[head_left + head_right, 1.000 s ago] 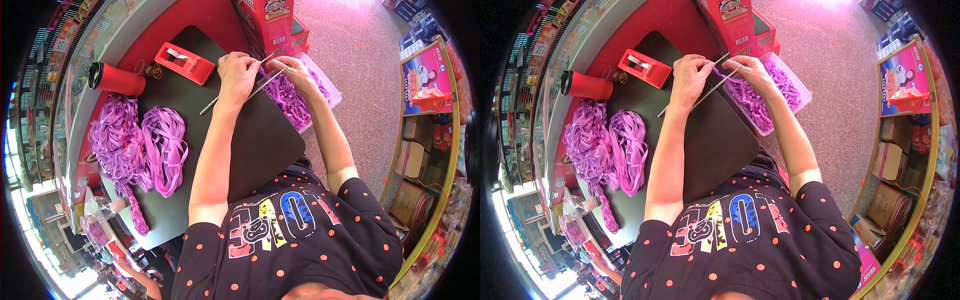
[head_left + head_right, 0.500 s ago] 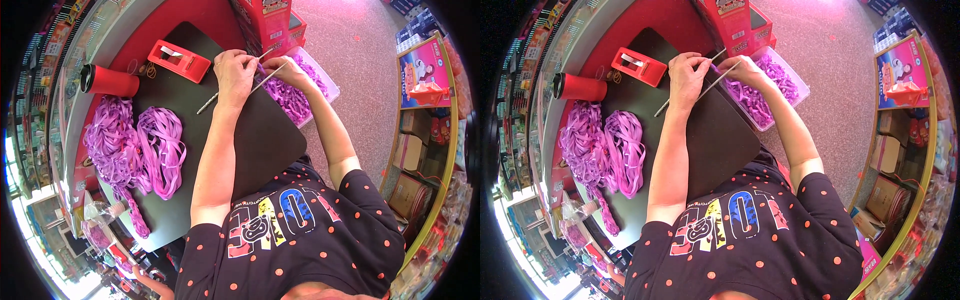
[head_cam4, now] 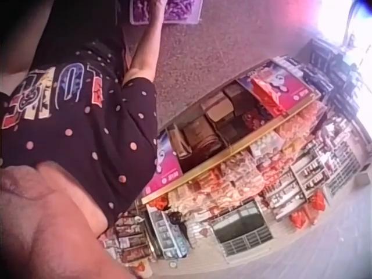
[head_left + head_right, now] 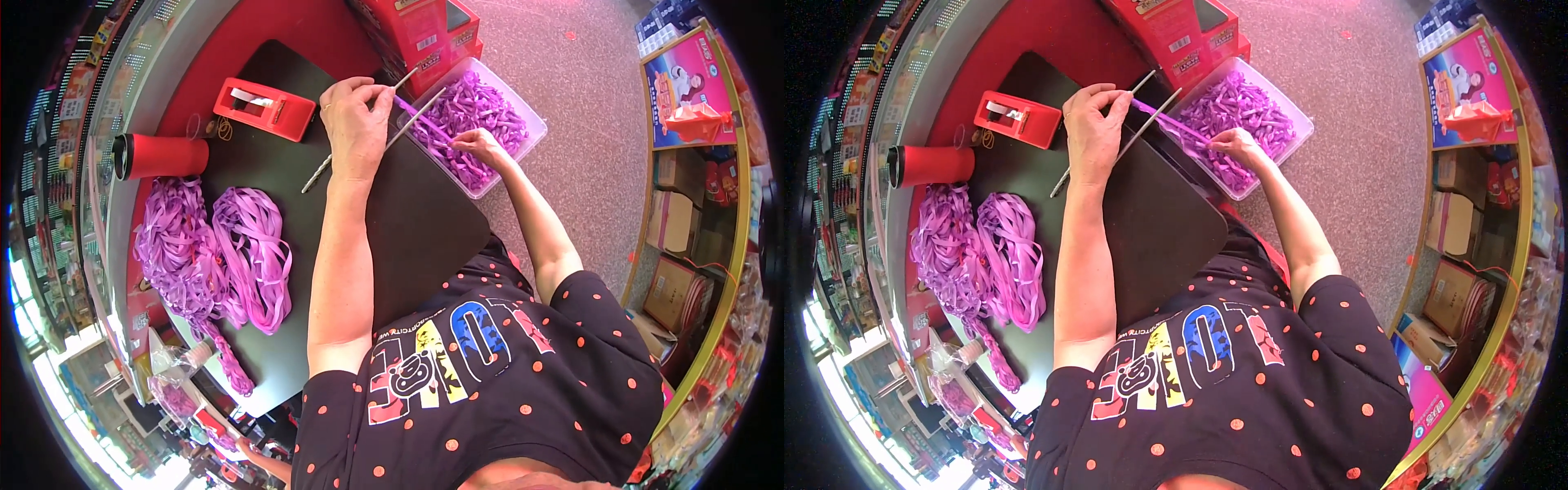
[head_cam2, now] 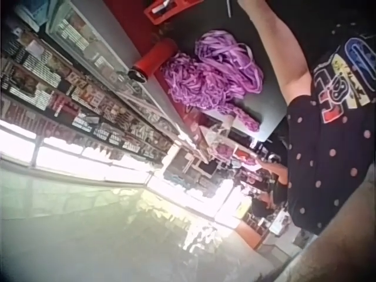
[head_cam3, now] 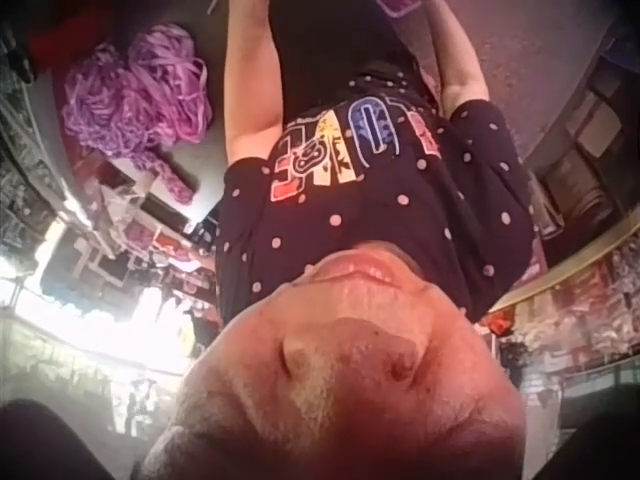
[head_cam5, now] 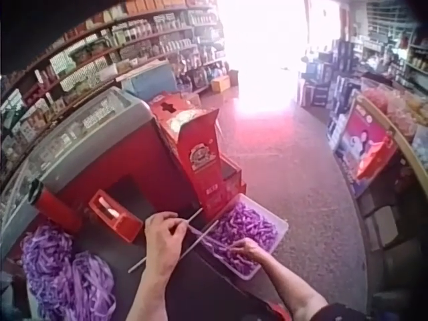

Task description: Wrapping purple ribbon around parallel metal rods to create bows.

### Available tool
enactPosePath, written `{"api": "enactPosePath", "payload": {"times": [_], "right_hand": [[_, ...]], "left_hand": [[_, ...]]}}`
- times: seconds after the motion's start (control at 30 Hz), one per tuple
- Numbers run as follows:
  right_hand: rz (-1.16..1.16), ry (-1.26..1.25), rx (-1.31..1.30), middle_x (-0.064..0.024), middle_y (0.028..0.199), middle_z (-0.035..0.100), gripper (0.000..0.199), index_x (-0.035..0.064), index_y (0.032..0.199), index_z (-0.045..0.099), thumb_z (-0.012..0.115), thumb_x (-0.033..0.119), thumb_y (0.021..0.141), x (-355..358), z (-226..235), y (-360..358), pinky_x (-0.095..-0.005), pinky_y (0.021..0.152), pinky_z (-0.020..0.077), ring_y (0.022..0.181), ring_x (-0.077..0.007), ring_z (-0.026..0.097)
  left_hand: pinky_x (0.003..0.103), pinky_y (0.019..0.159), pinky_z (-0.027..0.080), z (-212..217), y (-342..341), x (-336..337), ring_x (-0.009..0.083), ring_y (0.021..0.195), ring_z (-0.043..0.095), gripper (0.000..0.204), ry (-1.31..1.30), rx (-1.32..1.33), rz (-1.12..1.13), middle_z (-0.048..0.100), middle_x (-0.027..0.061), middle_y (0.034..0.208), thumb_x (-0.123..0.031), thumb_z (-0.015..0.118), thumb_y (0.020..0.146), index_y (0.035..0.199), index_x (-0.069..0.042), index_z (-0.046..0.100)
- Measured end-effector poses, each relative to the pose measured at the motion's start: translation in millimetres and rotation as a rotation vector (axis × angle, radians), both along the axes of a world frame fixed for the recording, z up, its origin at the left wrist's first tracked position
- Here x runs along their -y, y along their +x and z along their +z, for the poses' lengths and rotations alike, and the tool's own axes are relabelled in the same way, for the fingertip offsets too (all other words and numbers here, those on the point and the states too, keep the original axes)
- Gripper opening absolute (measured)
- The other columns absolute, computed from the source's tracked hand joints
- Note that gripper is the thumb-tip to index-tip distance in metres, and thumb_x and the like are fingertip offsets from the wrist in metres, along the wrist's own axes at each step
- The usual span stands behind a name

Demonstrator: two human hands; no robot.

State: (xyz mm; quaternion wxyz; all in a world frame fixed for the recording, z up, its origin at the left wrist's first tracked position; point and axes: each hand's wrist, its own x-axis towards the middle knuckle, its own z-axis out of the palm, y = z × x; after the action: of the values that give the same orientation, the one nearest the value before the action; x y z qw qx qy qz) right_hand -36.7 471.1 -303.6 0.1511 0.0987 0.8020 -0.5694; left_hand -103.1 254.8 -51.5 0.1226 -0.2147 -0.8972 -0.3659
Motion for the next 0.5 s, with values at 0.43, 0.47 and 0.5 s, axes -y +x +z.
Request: {"api": "enactPosePath", "payload": {"times": [0.43,0.47,0.5], "right_hand": [[-0.161,0.046,0.138,-0.0055,0.081,0.069,0.024,0.0042,0.090,0.070,0.066,0.025,0.078,18,-12,18,-0.0279,0.070,0.0491,0.076,-0.0114,0.063],[-0.164,0.045,0.139,-0.0055,0.081,0.069,0.024,0.0042,0.090,0.070,0.066,0.025,0.078,23,-20,20,-0.0279,0.070,0.0491,0.076,-0.0114,0.063],[-0.248,-0.094,0.004,-0.0046,0.083,0.067,0.019,0.0039,0.089,0.068,0.066,0.019,0.077,27,-27,23,-0.0284,0.070,0.0488,0.079,-0.0109,0.061]], "left_hand": [[0.037,0.092,0.038,-2,-2,0,0.0266,0.106,0.048,0.018,-0.018,0.009,-0.013,0.062,0.0078,0.102,-0.021,0.069,0.080,0.086,-0.004,0.071],[0.037,0.092,0.038,-1,-2,-1,0.0267,0.106,0.048,0.018,-0.013,0.008,-0.015,0.062,0.0080,0.102,-0.021,0.069,0.080,0.086,-0.004,0.071],[0.037,0.092,0.038,0,-1,-2,0.0267,0.106,0.048,0.018,-0.013,0.009,-0.019,0.062,0.0080,0.102,-0.021,0.069,0.080,0.086,-0.004,0.071]]}}
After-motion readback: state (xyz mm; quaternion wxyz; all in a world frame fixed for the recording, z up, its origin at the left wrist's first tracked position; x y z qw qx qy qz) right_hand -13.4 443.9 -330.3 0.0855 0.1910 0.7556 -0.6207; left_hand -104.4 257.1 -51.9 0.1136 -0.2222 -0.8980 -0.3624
